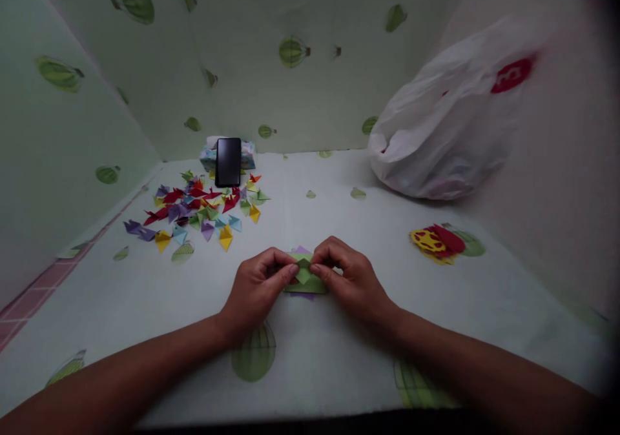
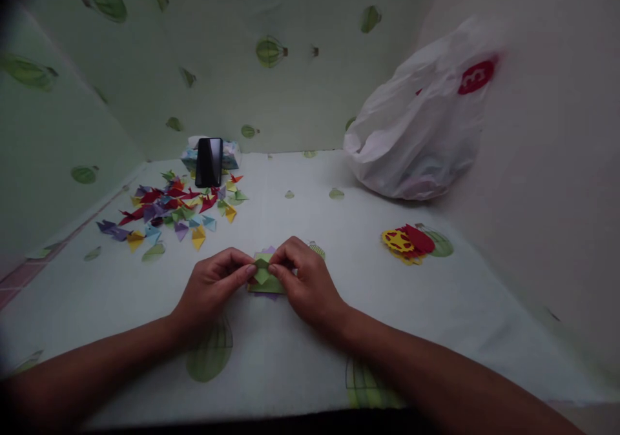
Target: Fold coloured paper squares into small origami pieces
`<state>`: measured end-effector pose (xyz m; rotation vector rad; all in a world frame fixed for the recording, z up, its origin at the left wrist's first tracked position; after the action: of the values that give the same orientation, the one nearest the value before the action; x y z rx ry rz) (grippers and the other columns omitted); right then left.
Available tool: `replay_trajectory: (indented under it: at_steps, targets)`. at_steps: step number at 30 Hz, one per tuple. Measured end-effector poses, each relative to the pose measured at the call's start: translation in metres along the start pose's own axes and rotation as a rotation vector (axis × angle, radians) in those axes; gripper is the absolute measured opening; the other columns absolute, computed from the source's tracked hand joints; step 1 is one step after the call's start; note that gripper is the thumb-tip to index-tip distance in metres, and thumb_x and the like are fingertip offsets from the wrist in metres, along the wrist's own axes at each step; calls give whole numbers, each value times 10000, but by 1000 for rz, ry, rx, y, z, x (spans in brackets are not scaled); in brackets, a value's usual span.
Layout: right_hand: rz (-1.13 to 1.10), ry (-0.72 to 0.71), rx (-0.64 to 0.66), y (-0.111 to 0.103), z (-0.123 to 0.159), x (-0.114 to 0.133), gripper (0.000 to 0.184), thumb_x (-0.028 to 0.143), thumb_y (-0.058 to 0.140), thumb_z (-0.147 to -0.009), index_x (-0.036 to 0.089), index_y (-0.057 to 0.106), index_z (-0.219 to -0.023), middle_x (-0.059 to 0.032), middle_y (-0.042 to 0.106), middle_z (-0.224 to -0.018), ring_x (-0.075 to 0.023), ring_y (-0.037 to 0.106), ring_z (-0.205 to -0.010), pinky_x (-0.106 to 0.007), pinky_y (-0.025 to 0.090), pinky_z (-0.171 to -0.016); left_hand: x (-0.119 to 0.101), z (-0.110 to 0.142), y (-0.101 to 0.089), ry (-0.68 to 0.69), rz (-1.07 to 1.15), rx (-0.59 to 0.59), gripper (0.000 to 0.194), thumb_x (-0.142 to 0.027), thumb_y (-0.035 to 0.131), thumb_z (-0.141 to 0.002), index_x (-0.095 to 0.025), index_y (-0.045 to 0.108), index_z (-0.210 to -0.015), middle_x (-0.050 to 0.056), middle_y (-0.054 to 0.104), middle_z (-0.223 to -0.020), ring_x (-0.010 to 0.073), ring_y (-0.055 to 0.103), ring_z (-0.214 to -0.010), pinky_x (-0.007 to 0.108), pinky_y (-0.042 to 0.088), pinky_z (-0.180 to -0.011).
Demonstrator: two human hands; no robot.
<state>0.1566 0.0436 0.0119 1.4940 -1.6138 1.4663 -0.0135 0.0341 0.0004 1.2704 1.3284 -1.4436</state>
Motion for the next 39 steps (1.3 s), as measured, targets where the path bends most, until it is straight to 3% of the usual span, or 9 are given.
replay_trajectory:
  at_steps: [7, 12, 15, 17, 20, 24, 27, 32, 39]
  targets:
    - [-82, 108, 16, -1, -1, -9, 142, 228, 590, -839, 174, 571, -709, -9, 550, -713, -147, 493, -676, -293, 372, -639, 3, -5, -5, 78, -54, 58, 170, -298, 594, -919, -153, 676, -884, 17, 665, -757, 138, 623, -712, 259, 500, -691]
    - [-429, 334, 69, 1, 0, -18, 189, 326, 623, -851, 168, 577, -758, 16, 555, -634, -130, 508, -601, -283, 400, -616, -8, -9, -11, 463, -155, 72, 238, -234, 642, -897, -198, 632, -1133, 71, 625, -1097, 189, 619, -1023, 328, 518, -883]
    - [-505, 361, 93, 3, 1, -18, 195, 321, 645, -846, 163, 582, -749, 25, 550, -612, -115, 496, -584, -270, 389, -610, -14, -6, -9, 679, -297, 106, 280, -155, 680, -866, -200, 647, -1140, 82, 638, -1110, 191, 606, -1076, 335, 494, -940]
    - [-507, 371, 131, 6, 2, -18, 199, 315, 649, -848, 159, 582, -744, 24, 551, -611, -111, 489, -588, -267, 383, -614, -15, -2, -7, 716, -353, 121, 195, -111, 635, -888, -184, 674, -1065, 72, 671, -1026, 165, 638, -981, 300, 507, -880]
    - [-475, 358, 159, 9, 3, -17, 225, 348, 613, -887, 163, 568, -768, 22, 551, -621, -111, 482, -602, -269, 376, -623, -13, -1, -6, 580, -344, 85, 121, -101, 603, -895, -170, 687, -946, 41, 697, -881, 136, 651, -824, 262, 507, -770]
    - [-444, 245, 96, 8, 2, -14, 204, 357, 653, -859, 186, 549, -904, 23, 544, -737, -118, 493, -663, -265, 380, -623, -1, -4, -8, 159, -115, 4, 42, -185, 662, -844, -162, 679, -874, 27, 694, -821, 136, 632, -741, 254, 495, -690]
    - [-406, 193, 95, 10, 2, -13, 188, 264, 698, -793, 189, 550, -882, 23, 523, -774, -119, 487, -691, -264, 383, -626, 6, -3, -5, -36, 73, 29, 83, -226, 696, -805, -156, 676, -845, 8, 675, -768, 119, 603, -696, 232, 473, -653]
    - [-419, 245, 97, 12, 2, -15, 91, 213, 651, -799, 191, 569, -830, 35, 523, -707, -111, 488, -637, -261, 383, -599, 9, -2, 1, -151, 257, 66, 117, -234, 724, -777, -155, 657, -831, -19, 656, -712, 98, 592, -666, 209, 459, -645]
    - [-565, 305, 137, 14, 4, -16, 56, 212, 650, -816, 192, 615, -855, 41, 597, -638, -106, 563, -592, -264, 444, -629, 8, -2, 2, -151, 298, 78, 96, -204, 716, -779, -153, 657, -835, -19, 675, -709, 94, 610, -671, 207, 475, -662]
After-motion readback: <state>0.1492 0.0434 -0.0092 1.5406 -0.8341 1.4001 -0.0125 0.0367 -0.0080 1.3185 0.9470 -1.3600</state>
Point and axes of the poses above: each hand's wrist, its own z-axis away from the middle knuckle, its own y-axis out of the palm, x = y × z, the point moved 4 cm from there along -z, towards the middle knuckle
